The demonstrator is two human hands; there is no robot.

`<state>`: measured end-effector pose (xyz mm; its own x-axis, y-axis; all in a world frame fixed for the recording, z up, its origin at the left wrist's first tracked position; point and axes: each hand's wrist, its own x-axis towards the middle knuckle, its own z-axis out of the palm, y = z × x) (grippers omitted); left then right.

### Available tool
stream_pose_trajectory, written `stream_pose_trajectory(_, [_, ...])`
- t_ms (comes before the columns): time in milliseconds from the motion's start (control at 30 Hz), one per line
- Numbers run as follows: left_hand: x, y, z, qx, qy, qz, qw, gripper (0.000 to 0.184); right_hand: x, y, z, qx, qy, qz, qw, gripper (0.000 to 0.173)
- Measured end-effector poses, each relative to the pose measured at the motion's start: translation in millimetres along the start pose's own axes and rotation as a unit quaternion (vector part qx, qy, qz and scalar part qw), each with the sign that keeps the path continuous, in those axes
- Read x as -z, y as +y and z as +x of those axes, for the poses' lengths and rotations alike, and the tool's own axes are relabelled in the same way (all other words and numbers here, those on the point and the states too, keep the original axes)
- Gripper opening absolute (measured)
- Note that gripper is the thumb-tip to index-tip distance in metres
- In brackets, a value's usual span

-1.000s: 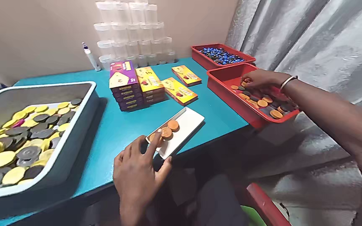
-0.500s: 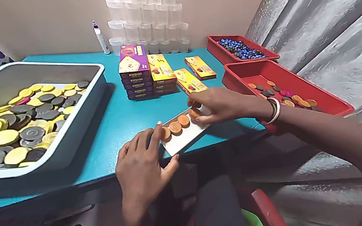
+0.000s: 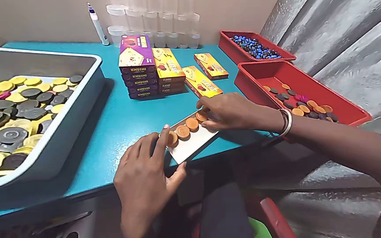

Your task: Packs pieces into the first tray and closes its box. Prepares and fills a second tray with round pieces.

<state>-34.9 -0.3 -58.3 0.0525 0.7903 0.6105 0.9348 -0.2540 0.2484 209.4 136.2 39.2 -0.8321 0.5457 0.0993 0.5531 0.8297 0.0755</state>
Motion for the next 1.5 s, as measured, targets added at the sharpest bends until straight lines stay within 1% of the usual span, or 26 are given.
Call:
stream_pose_trajectory(100, [0,0,0,0.000,-0.002,0.000,1.000,0.080,-2,1,0,0.007,0.015,-0.002,1.000,0.043])
stream_pose_trajectory(200, [-1,0,-1,0.001,-0.003,0.004,1.000,0.079,-2,1,-1,-0.001,0.010,0.002,1.000,0.053])
stream_pose_trajectory(233, [-1,-1,-1,0.001,-0.003,0.004,1.000,0.079,-3,1,0,-0.007,0.010,0.003,1.000,0.054])
stream_pose_trajectory(400, [0,0,0,0.001,-0.003,0.001,1.000,0.078,-6,-2,1,-0.035,0.024,-0.001,0.999,0.052])
stream_pose_trajectory(600, [0,-1,-1,0.001,0.000,-0.005,1.000,0.079,-3,-1,1,-0.033,0.009,0.017,0.999,0.055])
stream_pose_trajectory(667, [0,-1,-1,-0.001,0.001,-0.007,1.000,0.081,-2,-3,0,-0.042,0.000,0.026,0.999,0.050])
stream_pose_trajectory(733, [0,-2,-1,-0.004,-0.004,-0.005,1.000,0.081,-5,-6,0,-0.041,0.020,0.014,0.999,0.044])
stream_pose_trajectory(800, [1,-3,0,-0.009,-0.015,-0.005,1.000,0.084,-8,-8,0,-0.033,0.037,-0.004,0.999,0.041])
stream_pose_trajectory(900, [3,-4,0,-0.021,-0.032,-0.002,0.999,0.088,6,-6,-3,-0.037,0.021,-0.003,0.999,0.048])
stream_pose_trajectory(967, [5,-5,1,-0.025,-0.043,-0.007,0.999,0.089,28,11,-10,-0.047,0.053,-0.005,0.997,0.049])
stream_pose_trajectory(1033, [7,-5,1,-0.024,-0.050,-0.015,0.998,0.090,54,44,-25,-0.106,0.094,-0.016,0.990,0.045])
stream_pose_trajectory(1067, [7,-6,1,-0.026,-0.053,-0.016,0.998,0.091,66,67,-38,-0.153,0.103,-0.040,0.982,0.045])
stream_pose_trajectory(1133, [7,-7,0,-0.026,-0.055,-0.015,0.998,0.092,85,114,-74,-0.274,0.082,-0.090,0.954,0.045])
stream_pose_trajectory(1167, [7,-6,0,-0.025,-0.056,-0.014,0.998,0.092,88,139,-95,-0.327,0.060,-0.107,0.937,0.041])
stream_pose_trajectory(1233, [7,-6,1,-0.024,-0.057,-0.015,0.998,0.092,84,185,-136,-0.388,0.015,-0.106,0.916,0.031])
stream_pose_trajectory(1300, [8,-6,1,-0.026,-0.064,-0.016,0.997,0.092,73,213,-166,-0.413,-0.032,-0.084,0.906,0.023])
stream_pose_trajectory(1367, [8,-7,1,-0.029,-0.066,-0.017,0.997,0.093,62,222,-181,-0.435,-0.076,-0.081,0.893,0.025])
stream_pose_trajectory(1500, [9,-7,2,-0.034,-0.067,-0.016,0.997,0.092,50,226,-177,-0.436,-0.108,-0.064,0.891,0.032])
